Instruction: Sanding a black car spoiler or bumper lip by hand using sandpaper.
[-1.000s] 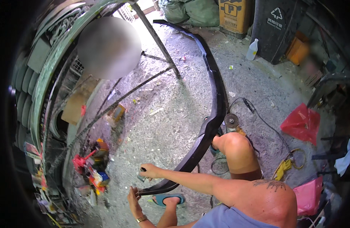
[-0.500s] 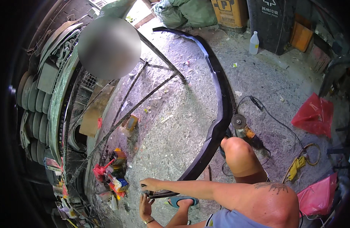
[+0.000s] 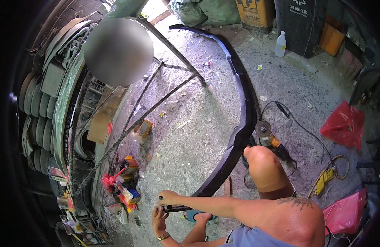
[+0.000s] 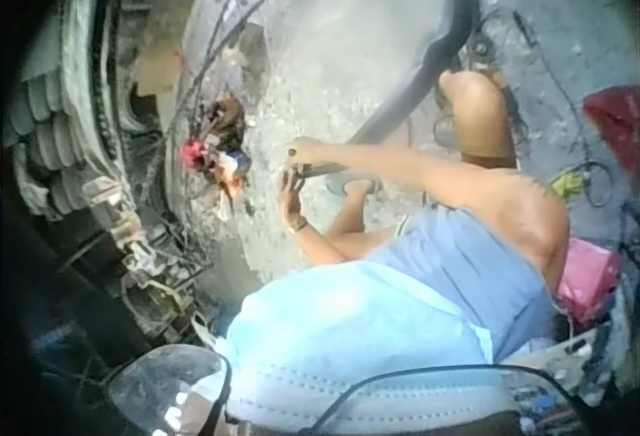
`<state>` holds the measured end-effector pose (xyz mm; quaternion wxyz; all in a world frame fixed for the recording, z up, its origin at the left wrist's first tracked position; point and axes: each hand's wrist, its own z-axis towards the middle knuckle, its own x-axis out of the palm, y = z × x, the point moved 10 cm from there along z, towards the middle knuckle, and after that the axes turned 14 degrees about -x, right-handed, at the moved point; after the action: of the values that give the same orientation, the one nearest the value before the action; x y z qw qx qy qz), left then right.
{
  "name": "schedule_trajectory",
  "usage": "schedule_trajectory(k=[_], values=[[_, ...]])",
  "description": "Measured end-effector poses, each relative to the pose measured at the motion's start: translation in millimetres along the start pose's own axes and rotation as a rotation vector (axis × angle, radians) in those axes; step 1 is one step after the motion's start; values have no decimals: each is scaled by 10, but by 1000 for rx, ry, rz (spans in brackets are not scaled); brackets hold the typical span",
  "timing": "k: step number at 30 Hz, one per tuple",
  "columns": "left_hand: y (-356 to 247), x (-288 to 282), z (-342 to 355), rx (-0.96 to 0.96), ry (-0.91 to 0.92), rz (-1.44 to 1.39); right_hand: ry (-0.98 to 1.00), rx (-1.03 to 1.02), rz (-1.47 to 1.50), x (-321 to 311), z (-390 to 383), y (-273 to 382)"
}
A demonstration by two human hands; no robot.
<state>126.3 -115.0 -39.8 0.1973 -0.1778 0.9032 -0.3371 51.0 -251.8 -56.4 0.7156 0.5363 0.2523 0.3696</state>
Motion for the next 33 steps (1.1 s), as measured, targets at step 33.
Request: schedule_trajectory(k=[33], values=[[184,-102,8,-142,-96,-53,270,293,30,84,-380,-616]])
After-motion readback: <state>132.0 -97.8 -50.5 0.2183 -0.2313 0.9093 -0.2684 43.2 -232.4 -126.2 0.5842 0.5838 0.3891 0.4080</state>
